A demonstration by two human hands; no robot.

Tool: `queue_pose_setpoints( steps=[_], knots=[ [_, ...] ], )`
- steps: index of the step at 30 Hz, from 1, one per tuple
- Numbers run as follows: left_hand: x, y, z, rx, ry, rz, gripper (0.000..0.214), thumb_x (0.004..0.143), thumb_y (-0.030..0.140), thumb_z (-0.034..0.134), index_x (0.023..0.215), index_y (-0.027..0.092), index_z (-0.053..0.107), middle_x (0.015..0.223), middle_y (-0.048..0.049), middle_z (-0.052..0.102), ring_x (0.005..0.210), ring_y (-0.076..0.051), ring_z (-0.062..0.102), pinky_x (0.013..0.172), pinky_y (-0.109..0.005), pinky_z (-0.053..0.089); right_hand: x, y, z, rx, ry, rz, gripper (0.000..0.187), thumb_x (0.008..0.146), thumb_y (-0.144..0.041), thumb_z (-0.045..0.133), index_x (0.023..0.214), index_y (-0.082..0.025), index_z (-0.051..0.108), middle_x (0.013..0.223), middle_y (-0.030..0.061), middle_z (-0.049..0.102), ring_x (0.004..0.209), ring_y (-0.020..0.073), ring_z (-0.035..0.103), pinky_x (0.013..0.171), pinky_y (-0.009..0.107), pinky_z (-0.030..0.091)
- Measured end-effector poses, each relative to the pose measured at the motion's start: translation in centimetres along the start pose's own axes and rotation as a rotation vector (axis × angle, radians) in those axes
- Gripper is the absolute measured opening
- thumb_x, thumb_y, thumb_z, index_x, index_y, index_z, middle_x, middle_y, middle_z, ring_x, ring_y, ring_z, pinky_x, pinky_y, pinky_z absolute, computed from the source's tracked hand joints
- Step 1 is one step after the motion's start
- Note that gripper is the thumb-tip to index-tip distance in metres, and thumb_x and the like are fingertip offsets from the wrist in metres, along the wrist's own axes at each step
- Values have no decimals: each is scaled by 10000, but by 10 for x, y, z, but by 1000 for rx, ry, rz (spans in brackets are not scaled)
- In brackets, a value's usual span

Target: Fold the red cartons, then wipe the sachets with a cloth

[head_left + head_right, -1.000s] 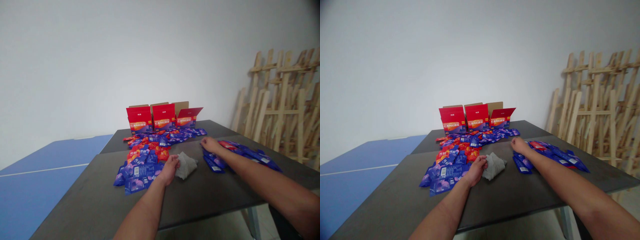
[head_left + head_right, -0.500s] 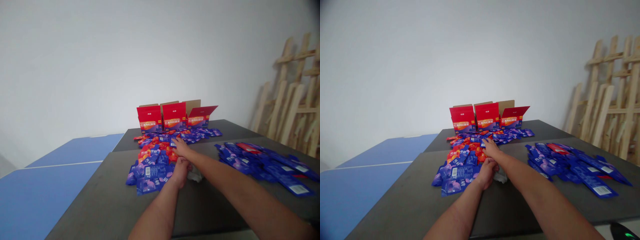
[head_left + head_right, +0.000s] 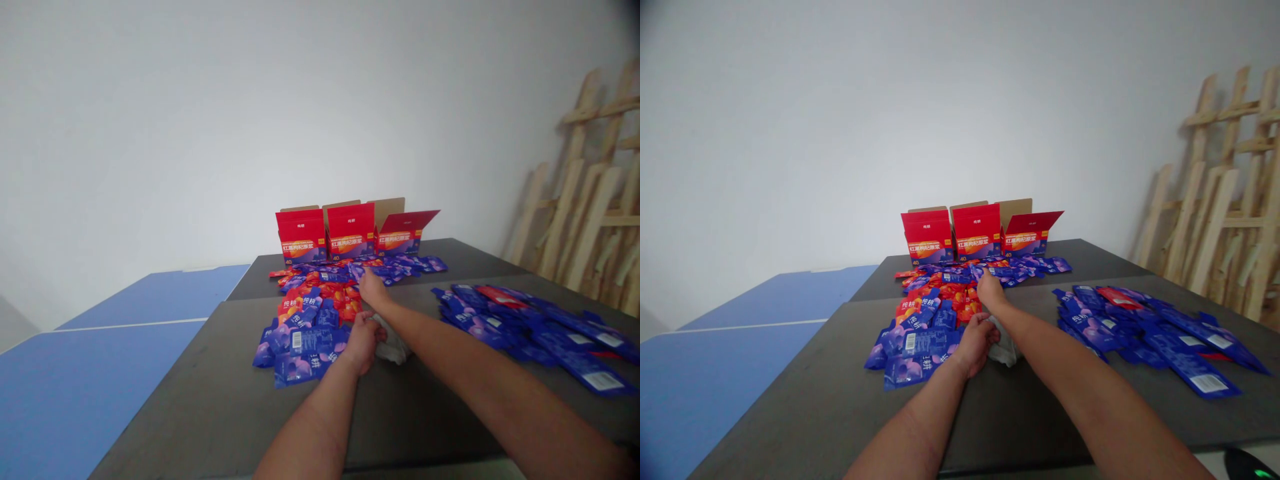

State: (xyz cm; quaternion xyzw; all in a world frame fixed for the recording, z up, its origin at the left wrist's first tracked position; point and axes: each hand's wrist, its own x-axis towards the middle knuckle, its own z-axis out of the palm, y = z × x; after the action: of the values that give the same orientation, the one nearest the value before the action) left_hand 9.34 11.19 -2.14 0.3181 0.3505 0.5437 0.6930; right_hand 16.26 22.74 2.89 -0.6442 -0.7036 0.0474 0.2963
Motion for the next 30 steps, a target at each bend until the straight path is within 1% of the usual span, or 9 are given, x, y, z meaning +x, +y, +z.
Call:
queue_pose_setpoints(
  steps=[3,5,10,13,15,18,21,25,30],
  knots=[
    [-2,7,1,-59,-30,-7,298,756,247,651,999,187,489,673,24,552,566,-111,560,572,-222,410,-19,7,-18,39,82,7,457,981,-204,257,1389,-93,432,1219,175,640,1136,234,607,937,318,468],
    [-4,15,2,-133,-56,-7,295,825,392,603,1021,198,498,763,-12,600,637,-125,602,619,-232,449,-43,15,-25,107,119,-98,448,979,-230,270,1370,-137,470,1235,136,641,1126,220,613,939,327,483],
    [-6,31,3,-398,-111,-7,503,879,620,454,1063,167,572,998,-113,656,889,-200,652,804,-305,501,-109,35,-32,184,83,-685,491,904,-179,375,1384,-167,474,1313,120,596,1198,216,569,1016,403,464],
    [-5,33,-2,-428,-76,-83,557,867,643,454,938,116,617,937,-133,661,880,-215,652,810,-319,512,-127,41,-34,172,74,-876,441,901,-236,455,1332,-167,517,1298,128,604,1221,228,548,1079,462,395],
    [-5,35,-6,-469,-36,-78,526,860,628,488,891,120,624,856,-104,655,806,-190,647,760,-300,524,-127,43,-34,192,101,-843,382,916,-257,454,1279,-185,549,1238,105,640,1176,216,573,1094,473,366],
    [-5,39,-11,-511,-85,-60,524,863,610,499,947,112,638,829,-91,647,718,-159,620,636,-264,518,-120,46,-28,141,227,-549,362,917,-274,448,1237,-154,567,1217,139,631,1150,243,568,1043,468,399],
    [-7,42,-13,-503,-154,-97,508,863,581,521,996,104,637,893,-104,654,697,-146,601,537,-237,480,-116,48,-21,-17,130,-327,437,886,-398,522,1241,-147,572,1234,174,599,1131,292,559,950,453,444],
    [-8,43,-13,-472,-177,-78,428,859,534,560,973,127,625,939,-84,651,616,-109,541,416,-203,383,-117,47,-18,-150,-98,-234,396,854,-481,562,1145,-219,625,1046,120,652,974,273,609,823,387,456],
    [-7,44,-13,-451,-158,-75,406,858,530,567,969,143,614,889,-60,642,573,-93,505,387,-187,338,-116,47,-28,-59,-21,-225,182,856,-290,525,960,-195,642,915,81,642,849,219,613,747,321,447]
  ],
)
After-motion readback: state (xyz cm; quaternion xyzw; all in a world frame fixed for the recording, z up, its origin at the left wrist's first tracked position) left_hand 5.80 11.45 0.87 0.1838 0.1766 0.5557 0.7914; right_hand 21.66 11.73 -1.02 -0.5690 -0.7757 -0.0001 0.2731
